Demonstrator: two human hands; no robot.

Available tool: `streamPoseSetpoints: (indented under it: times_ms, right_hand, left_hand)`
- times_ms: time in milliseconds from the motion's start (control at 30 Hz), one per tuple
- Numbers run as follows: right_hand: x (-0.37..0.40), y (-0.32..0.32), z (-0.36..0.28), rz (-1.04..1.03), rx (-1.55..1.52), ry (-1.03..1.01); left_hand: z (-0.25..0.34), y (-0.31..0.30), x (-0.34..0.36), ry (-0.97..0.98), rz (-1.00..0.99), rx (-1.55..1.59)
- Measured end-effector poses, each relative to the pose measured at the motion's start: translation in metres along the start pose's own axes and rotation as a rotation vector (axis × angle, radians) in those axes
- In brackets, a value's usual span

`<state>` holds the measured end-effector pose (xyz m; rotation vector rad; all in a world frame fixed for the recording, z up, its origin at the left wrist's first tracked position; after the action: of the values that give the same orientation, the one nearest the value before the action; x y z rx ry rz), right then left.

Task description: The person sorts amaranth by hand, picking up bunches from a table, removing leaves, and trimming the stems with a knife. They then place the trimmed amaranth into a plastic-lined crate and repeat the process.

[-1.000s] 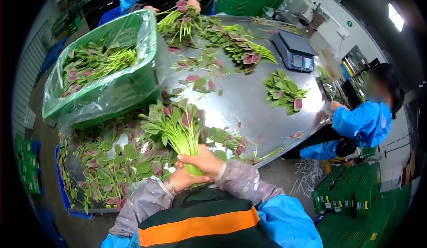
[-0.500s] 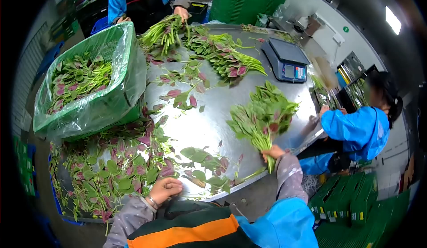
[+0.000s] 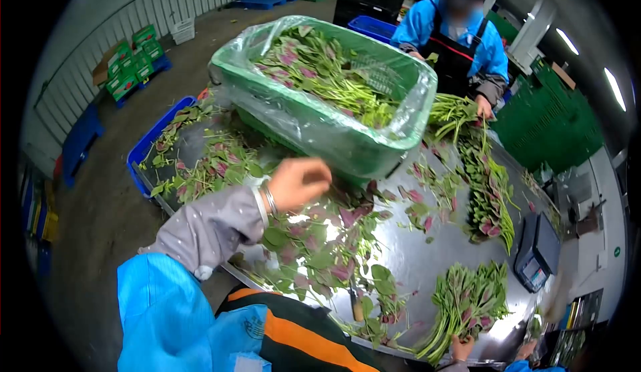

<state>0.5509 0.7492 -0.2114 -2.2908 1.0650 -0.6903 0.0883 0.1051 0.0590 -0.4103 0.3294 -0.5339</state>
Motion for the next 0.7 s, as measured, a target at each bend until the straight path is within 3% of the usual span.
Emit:
streamPoseSetpoints:
  times_ms: [67,133,200,267,333,367,400,467,533,600,667,700]
  right_hand:
    - [-0.013,-0.007,-0.034,-0.001,0.072,-0.245]
    - [0.031,0.025,-0.172,-0.067,0.009,-0.377]
    - [0.047,0.052,-0.263,-0.138,-0.086,-0.368]
    - [0.066,0.082,-0.366,-0.122,-0.036,-0.542]
    - [0.078,0.117,-0.452,-0.210,-0.058,-0.591]
    - [0.091,0.136,-0.501,-0.262,-0.051,-0.623]
    - [0.104,0.156,-0.549,-0.314,-0.041,-0.653]
    - [0.118,0.195,-0.630,-0.379,-0.074,-0.752]
    - [0.123,0.244,-0.702,-0.397,0.016,-0.886]
    - [0.115,0.313,-0.755,-0.518,0.107,-0.909]
    - [0.103,0.391,-0.797,-0.569,0.307,-1.097]
    - [0.084,0.433,-0.806,-0.581,0.380,-1.043]
  left_hand:
    - [0.035,-0.060,-0.015,0.285,0.246,-0.552]
    - [0.045,-0.099,-0.040,0.300,0.299,-0.748]
    - [0.042,-0.122,-0.067,0.361,0.374,-0.922]
    - [0.031,-0.131,-0.088,0.518,0.480,-0.991]
    - [-0.045,-0.117,-0.127,-0.016,0.023,-0.923]
    - [-0.050,-0.111,-0.120,-0.032,0.036,-0.958]
    - [-0.022,-0.112,-0.099,0.353,0.280,-0.801]
    - [-0.012,-0.119,-0.087,0.433,0.415,-0.732]
    - [-0.014,-0.121,-0.087,0.462,0.411,-0.695]
    - [-0.014,-0.125,-0.085,0.520,0.428,-0.639]
    - [-0.015,-0.128,-0.086,0.537,0.429,-0.638]
    - [-0.017,-0.128,-0.087,0.552,0.425,-0.630]
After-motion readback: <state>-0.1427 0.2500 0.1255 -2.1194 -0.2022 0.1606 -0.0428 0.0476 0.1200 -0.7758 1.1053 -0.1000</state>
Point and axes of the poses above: each hand's wrist, its own x-axis away from the middle knuckle, its own y-axis out of the palm, z = x × y, the point moved 10 cm from there along -x, towards the middle knuckle, and after that the axes turned 7 degrees about -z, right-handed, at the moved point
